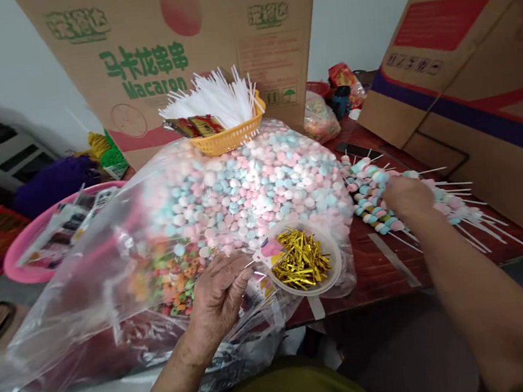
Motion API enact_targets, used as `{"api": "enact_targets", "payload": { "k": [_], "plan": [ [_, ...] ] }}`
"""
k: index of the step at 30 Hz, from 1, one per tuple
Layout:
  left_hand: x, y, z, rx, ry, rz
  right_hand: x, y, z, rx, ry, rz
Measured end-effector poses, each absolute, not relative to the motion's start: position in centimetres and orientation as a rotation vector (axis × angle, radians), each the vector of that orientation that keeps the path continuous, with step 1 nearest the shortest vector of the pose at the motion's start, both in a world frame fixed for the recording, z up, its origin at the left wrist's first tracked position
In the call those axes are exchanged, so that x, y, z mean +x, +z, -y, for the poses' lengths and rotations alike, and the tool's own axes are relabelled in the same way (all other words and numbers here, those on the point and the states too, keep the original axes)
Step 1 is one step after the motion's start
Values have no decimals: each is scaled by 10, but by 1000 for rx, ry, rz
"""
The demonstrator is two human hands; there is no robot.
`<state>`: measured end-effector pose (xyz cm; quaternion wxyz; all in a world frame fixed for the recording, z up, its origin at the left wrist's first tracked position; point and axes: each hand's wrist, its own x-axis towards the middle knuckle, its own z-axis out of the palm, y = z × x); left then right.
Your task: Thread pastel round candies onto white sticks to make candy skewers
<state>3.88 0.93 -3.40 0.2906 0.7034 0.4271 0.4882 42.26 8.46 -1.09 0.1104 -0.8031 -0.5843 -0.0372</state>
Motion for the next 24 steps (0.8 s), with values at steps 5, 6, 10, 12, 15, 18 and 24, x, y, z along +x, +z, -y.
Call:
{"api": "enact_targets", "payload": {
  "k": [5, 6, 10, 12, 15, 18, 24],
  "plan": [
    [35, -32, -17, 2073, 1204, -1001, 407, -7, -8, -1810, -116, 1880],
    [37, -32, -18, 2098, 1198, -963, 398, -4, 4, -1600, -173, 1968],
    [42, -29, -17, 2100, 1225, -915, 370, 8, 29, -1120, -509, 2239],
    [40, -28, -14, 2100, 1215, -949, 365, 14, 31, -1066, -590, 2334],
    [31, -26, -12, 2227, 1138, -960, 366, 17, 31, -997, -605, 2433],
    [27, -22, -12, 2421, 1018, -893, 365, 17, 29, -917, -566, 2506],
    [40, -20, -14, 2619, 1052, -605, 346, 18, 29, -891, -329, 2553]
  ]
}}
